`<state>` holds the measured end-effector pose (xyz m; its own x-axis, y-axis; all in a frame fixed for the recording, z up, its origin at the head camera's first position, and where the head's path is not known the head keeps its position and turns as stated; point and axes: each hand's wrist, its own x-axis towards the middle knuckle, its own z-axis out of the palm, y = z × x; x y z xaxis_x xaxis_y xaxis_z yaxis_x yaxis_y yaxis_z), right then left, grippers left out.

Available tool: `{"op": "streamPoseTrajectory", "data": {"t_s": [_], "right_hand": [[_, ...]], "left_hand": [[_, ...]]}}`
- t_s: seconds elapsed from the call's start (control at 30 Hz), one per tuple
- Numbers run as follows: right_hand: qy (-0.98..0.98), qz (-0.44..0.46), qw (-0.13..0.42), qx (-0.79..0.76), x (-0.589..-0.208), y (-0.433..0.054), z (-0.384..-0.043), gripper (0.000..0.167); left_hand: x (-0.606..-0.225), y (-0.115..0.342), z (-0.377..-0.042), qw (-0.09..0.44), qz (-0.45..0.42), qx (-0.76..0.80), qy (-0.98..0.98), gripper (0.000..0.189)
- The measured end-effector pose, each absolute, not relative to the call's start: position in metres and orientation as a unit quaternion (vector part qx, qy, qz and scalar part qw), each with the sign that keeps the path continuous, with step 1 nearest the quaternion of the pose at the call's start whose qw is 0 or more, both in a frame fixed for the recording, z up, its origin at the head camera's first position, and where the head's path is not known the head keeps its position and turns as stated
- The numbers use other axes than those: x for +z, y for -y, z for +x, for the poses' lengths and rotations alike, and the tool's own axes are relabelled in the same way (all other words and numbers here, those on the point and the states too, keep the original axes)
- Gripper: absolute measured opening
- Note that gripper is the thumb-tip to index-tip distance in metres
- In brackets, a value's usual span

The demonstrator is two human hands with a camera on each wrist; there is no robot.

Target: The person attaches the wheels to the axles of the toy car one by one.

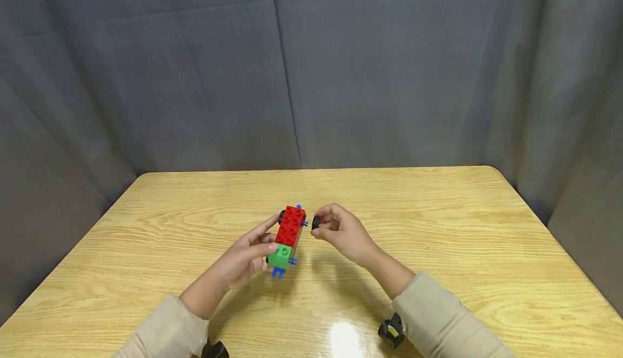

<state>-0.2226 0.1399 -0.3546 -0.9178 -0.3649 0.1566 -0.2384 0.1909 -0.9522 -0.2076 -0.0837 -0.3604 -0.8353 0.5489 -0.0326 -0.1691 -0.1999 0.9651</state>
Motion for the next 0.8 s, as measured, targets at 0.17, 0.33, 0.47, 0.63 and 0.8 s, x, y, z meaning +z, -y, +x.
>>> {"op": "streamPoseTrajectory", "data": {"t_s": [0.17,0.33,0.47,0.63,0.8], "right_hand": [[-0.764,-0.192,0.053,-0.613,-0.3554,-0.1396,-0.2216,0.03],[-0.76,-0.194,0.051,-0.619,-0.3553,-0.1383,-0.2214,0.031],[-0.762,-0.195,0.05,-0.616,-0.3547,-0.1373,-0.2216,0.031],[-0.762,-0.194,0.053,-0.615,-0.3545,-0.1373,-0.2215,0.03],[-0.761,-0.195,0.055,-0.616,-0.3551,-0.1372,-0.2214,0.031]], "left_hand": [[-0.3601,0.0831,-0.2073,0.242,0.167,0.755,-0.587,0.068],[-0.3596,0.0826,-0.2066,0.241,0.169,0.753,-0.588,0.068],[-0.3592,0.0825,-0.206,0.24,0.173,0.753,-0.588,0.069],[-0.3587,0.0821,-0.2051,0.242,0.174,0.752,-0.588,0.069],[-0.3587,0.0814,-0.2048,0.246,0.176,0.753,-0.585,0.069]]}}
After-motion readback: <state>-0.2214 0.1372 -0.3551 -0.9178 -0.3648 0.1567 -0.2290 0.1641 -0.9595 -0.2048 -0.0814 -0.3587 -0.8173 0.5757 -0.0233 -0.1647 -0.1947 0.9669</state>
